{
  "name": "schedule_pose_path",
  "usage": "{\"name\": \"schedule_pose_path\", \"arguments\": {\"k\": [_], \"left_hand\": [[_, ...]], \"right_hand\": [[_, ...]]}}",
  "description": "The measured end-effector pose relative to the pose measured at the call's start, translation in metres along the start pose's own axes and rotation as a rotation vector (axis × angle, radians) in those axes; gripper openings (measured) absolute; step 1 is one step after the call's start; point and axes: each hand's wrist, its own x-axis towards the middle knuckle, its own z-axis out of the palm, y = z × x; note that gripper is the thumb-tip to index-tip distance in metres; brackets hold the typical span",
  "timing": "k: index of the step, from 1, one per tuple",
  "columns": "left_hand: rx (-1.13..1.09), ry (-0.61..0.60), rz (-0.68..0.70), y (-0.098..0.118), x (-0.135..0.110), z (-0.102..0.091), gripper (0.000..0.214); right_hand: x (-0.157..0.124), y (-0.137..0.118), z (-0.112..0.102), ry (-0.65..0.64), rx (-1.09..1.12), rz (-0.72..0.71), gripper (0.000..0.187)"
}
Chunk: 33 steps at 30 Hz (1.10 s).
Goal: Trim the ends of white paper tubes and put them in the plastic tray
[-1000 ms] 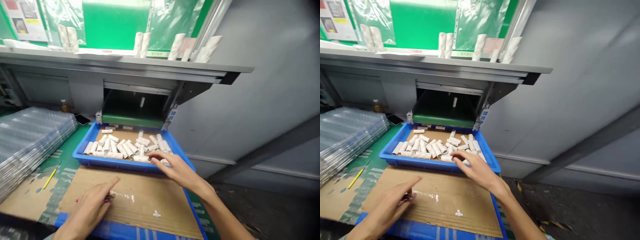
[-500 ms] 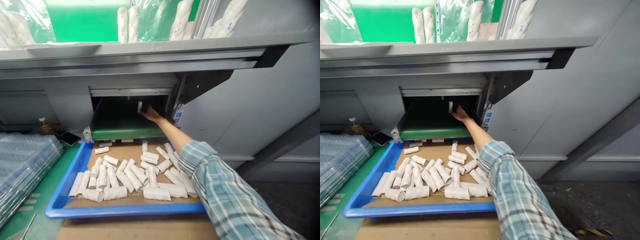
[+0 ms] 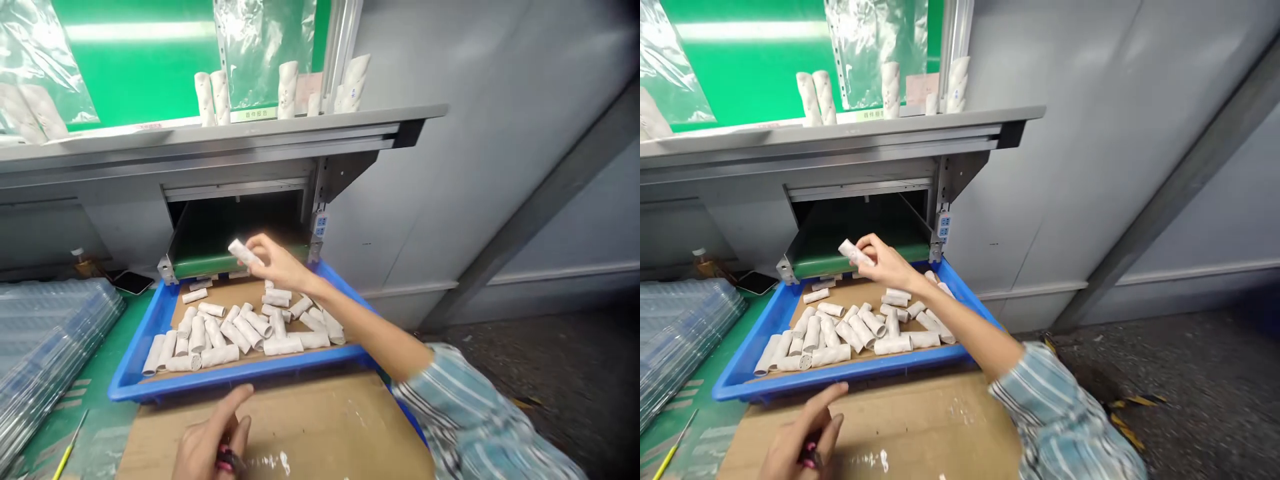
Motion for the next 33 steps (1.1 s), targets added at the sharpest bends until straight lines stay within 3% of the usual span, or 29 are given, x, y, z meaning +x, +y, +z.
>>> {"name": "schedule_pose_path", "arguments": {"k": [4, 8, 13, 17, 33], "left_hand": [[-0.142, 0.121, -0.109, 0.022, 0.029, -0.016, 0.062], [-0.296, -0.038, -0.144, 0.028, 0.064, -0.019, 0.070], [-0.441, -0.113, -0.141, 0.026, 0.075, 0.001, 0.045], [-0.481, -0.099, -0.179, 0.026, 0.068, 0.012, 0.047], [-0.572, -0.003, -0.108, 0.023, 0.052, 0.016, 0.030]], "right_hand": [[-0.111, -0.029, 0.009, 0.010, 0.106, 0.006, 0.028], [-0.169, -0.028, 0.028, 0.021, 0.431, 0.144, 0.040], [-0.187, -0.011, 0.048, 0.043, 0.641, 0.193, 0.044], [-0.198, -0.004, 0.055, 0.087, 0.690, 0.199, 0.043], [-0.212, -0.005, 0.062, 0.081, 0.660, 0.299, 0.038]]}}
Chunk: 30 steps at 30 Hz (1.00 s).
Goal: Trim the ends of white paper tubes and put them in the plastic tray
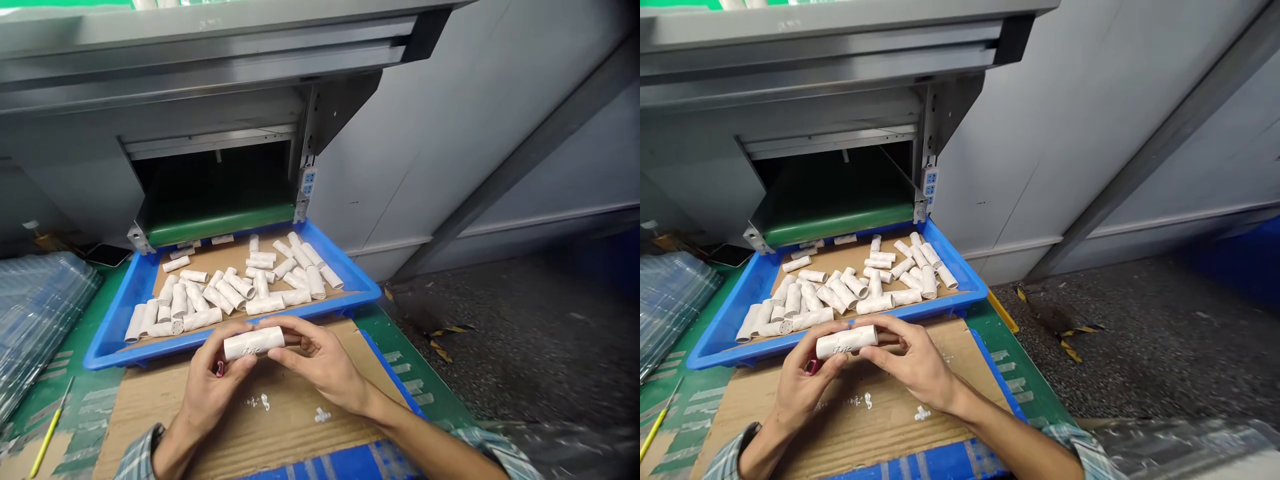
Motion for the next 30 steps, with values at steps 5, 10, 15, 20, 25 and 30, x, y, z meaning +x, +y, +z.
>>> {"name": "schedule_pose_path", "arguments": {"k": [5, 10, 15, 20, 25, 30], "left_hand": [[0.089, 0.009, 0.063, 0.000, -0.002, -0.001, 0.029], [0.180, -0.016, 0.180, -0.003, -0.005, -0.002, 0.027], [0.207, -0.035, 0.339, -0.003, -0.004, -0.002, 0.028], [0.202, -0.068, 0.396, 0.000, -0.005, 0.000, 0.031], [0.223, -0.082, 0.421, 0.001, -0.008, 0.001, 0.031], [0.203, -0.099, 0.418, 0.000, -0.011, 0.001, 0.034]], "right_hand": [[-0.002, -0.009, 0.001, -0.073, 0.072, -0.016, 0.037], [-0.003, -0.014, 0.001, -0.061, 0.044, -0.062, 0.034], [-0.004, -0.019, 0.002, -0.059, 0.017, -0.112, 0.036], [-0.005, -0.020, 0.003, -0.061, 0.018, -0.176, 0.033], [-0.005, -0.018, 0.004, -0.059, 0.040, -0.223, 0.028], [-0.004, -0.018, 0.004, -0.056, 0.058, -0.246, 0.027]]}}
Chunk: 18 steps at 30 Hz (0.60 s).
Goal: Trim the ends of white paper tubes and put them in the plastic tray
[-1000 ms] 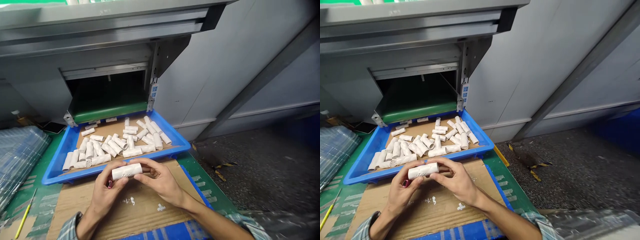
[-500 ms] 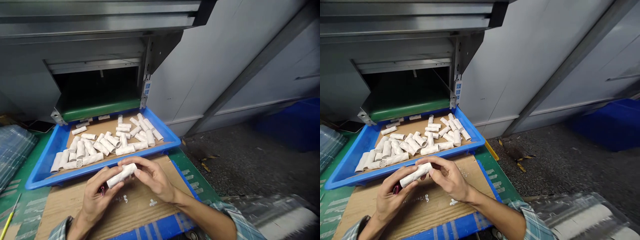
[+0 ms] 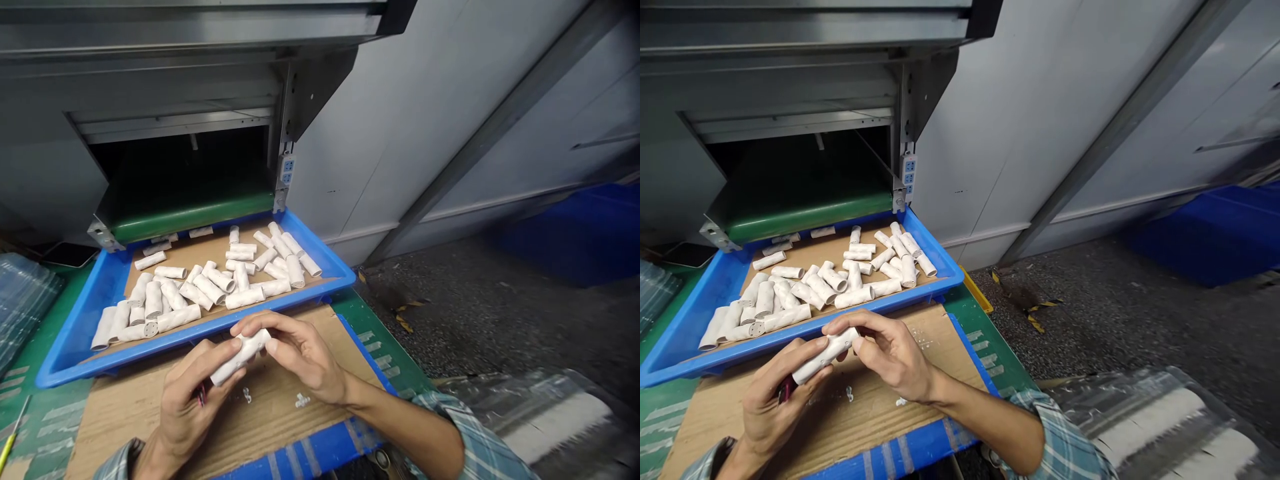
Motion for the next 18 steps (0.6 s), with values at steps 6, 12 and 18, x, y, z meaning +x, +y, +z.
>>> {"name": "schedule_pose_path", "arguments": {"k": [6, 12, 18], "left_hand": [[-0.017, -0.014, 0.005, -0.0008, -0.0005, 0.0018, 0.036], [0.047, -0.002, -0.015, -0.0012, 0.0033, 0.0018, 0.029], [0.069, 0.012, -0.012, -0.0014, 0.0040, -0.0004, 0.027]], "right_hand": [[-0.0005, 0.0042, 0.0006, 0.050, 0.010, 0.039, 0.030], [-0.0008, 0.0064, -0.0011, 0.034, 0.083, 0.094, 0.042], [-0.0015, 0.0013, -0.0011, -0.026, 0.104, 0.111, 0.030]]}}
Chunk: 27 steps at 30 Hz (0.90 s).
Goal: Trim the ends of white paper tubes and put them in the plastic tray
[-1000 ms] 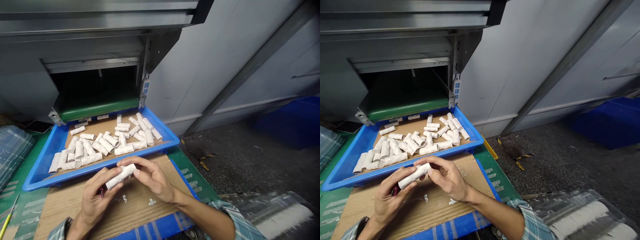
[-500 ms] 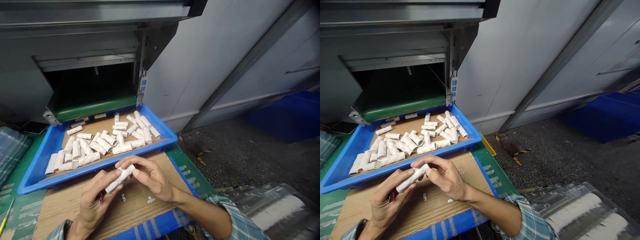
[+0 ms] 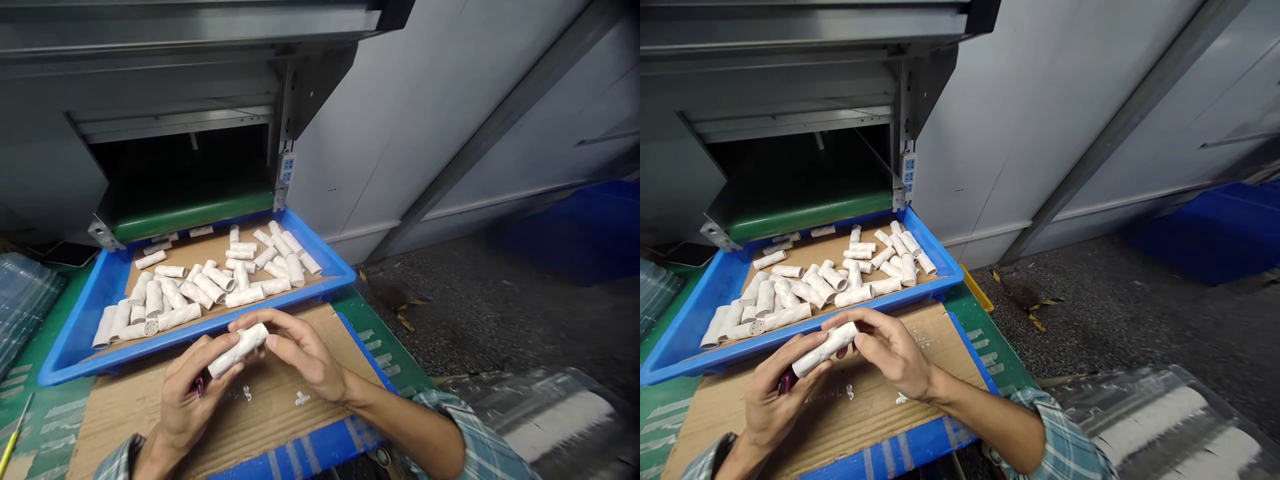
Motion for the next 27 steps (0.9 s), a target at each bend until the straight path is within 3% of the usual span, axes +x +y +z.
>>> {"name": "schedule_pose_path", "arguments": {"k": [24, 27], "left_hand": [[-0.011, 0.020, -0.075, 0.003, 0.003, 0.002, 0.022], [0.056, 0.002, -0.115, 0.002, -0.001, 0.001, 0.036]], "right_hand": [[-0.005, 0.010, 0.003, 0.071, -0.134, 0.033, 0.023], [-0.007, 0.013, 0.003, 0.118, -0.223, -0.021, 0.022]]}}
